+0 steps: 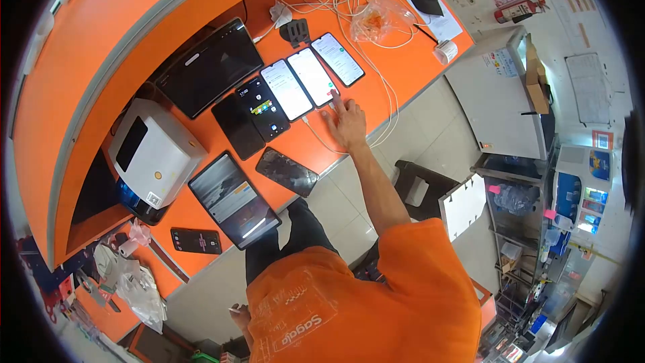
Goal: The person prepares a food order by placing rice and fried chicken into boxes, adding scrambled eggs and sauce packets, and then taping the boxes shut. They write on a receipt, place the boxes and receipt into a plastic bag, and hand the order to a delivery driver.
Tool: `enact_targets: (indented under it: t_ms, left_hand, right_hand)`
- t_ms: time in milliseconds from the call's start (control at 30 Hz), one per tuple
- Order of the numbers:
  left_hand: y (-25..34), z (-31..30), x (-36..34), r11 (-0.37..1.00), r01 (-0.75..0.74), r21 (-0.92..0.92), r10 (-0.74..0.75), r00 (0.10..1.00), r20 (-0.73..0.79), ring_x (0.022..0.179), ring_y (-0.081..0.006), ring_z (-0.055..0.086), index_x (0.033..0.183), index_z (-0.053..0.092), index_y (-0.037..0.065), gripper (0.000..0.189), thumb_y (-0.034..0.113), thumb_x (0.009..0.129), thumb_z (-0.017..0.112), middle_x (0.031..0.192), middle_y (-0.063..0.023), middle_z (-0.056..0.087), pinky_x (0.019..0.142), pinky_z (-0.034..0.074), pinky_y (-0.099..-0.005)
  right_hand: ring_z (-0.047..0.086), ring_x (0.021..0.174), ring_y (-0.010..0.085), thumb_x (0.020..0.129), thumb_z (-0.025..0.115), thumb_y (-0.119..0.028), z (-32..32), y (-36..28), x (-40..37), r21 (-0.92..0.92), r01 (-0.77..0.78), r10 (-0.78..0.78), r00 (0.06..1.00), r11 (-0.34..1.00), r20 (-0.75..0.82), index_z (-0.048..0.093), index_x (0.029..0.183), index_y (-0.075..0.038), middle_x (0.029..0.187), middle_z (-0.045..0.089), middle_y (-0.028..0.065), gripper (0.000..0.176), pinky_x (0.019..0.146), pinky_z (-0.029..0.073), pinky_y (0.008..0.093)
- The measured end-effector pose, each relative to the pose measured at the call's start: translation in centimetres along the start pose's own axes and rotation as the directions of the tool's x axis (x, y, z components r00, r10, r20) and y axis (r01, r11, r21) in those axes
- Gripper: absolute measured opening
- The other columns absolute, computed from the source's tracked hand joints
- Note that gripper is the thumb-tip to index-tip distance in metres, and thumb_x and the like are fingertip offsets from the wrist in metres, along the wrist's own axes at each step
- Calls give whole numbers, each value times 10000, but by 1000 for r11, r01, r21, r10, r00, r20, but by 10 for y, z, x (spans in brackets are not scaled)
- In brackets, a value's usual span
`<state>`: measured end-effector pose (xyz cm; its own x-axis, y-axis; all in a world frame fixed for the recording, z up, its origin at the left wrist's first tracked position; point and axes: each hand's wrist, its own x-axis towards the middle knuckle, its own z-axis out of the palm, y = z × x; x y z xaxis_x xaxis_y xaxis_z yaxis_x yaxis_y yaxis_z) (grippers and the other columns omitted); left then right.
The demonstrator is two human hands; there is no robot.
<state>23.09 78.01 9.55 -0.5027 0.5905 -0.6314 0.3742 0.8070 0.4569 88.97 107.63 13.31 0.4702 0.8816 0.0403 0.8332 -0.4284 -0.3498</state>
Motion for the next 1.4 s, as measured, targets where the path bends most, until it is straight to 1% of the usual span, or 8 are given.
enact_targets:
  t_ms: [567,767,833,867,900,967,1133,1400]
  left_hand:
    - [57,31,-62,998,30,56,-40,981,190,455,-133,392,920,712,-9,517,454,966,487,484,-30,434,461,332,-350]
    - [157,36,-96,975,-199,-97,204,978,42,504,-83,456,1386,437,-29,536,24,858,358,941,-111,606,451,390,-257]
    - [199,38,-94,866,-400,-300,395,915,-79,559,-74,456,1457,340,26,507,96,959,401,1180,-119,530,490,398,-221]
    - [237,39,-104,810,-525,-260,492,851,-185,626,-89,481,1448,339,4,515,61,936,370,1188,-133,530,553,428,-239]
    - [270,43,-112,739,-641,-207,581,763,-284,693,-104,505,1439,337,-18,527,26,914,338,1196,-146,530,617,458,-257]
    - [280,48,-104,630,-766,-130,705,634,-318,864,-164,541,1428,333,-31,497,144,966,383,1226,-154,530,801,464,-318]
    - [211,20,-105,556,-734,390,752,644,139,1174,-413,508,1411,338,-24,577,214,909,494,1322,-259,494,1046,333,-510]
    - [-33,-54,-120,893,-280,-352,325,943,74,1056,-393,616,1316,512,61,485,360,935,546,1137,-241,637,922,484,-413]
  right_hand:
    - [548,915,338,881,605,-411,-4,19,6,123,97,-95,995,988,-20,349,1435,-33,993,538,173,718,809,428,455]
    - [539,843,288,888,609,-148,-9,-35,-35,496,185,-15,945,848,-325,493,1274,26,898,542,145,439,769,441,407]
    - [534,853,197,877,541,-29,-5,-110,-104,881,-274,4,955,387,296,544,1091,9,897,554,98,217,747,453,326]
    - [549,881,183,916,480,-32,-2,-158,-139,917,-17,-186,977,399,99,552,1098,-15,966,562,93,196,761,464,314]
    - [563,929,187,986,477,-156,-11,-194,-178,942,46,-430,897,332,108,528,1189,-39,1064,558,90,239,807,468,300]
    - [522,1094,190,1003,407,-503,5,-245,-245,387,-890,-616,168,241,770,372,1405,-61,1200,537,82,599,873,476,340]
    - [540,1056,142,985,390,-562,-3,-295,-306,219,-824,-549,-129,523,826,493,1309,-14,1188,570,69,646,847,469,307]
    - [563,680,238,994,453,-393,92,-401,-402,652,-51,-607,317,756,728,588,868,43,695,590,138,474,677,450,430]
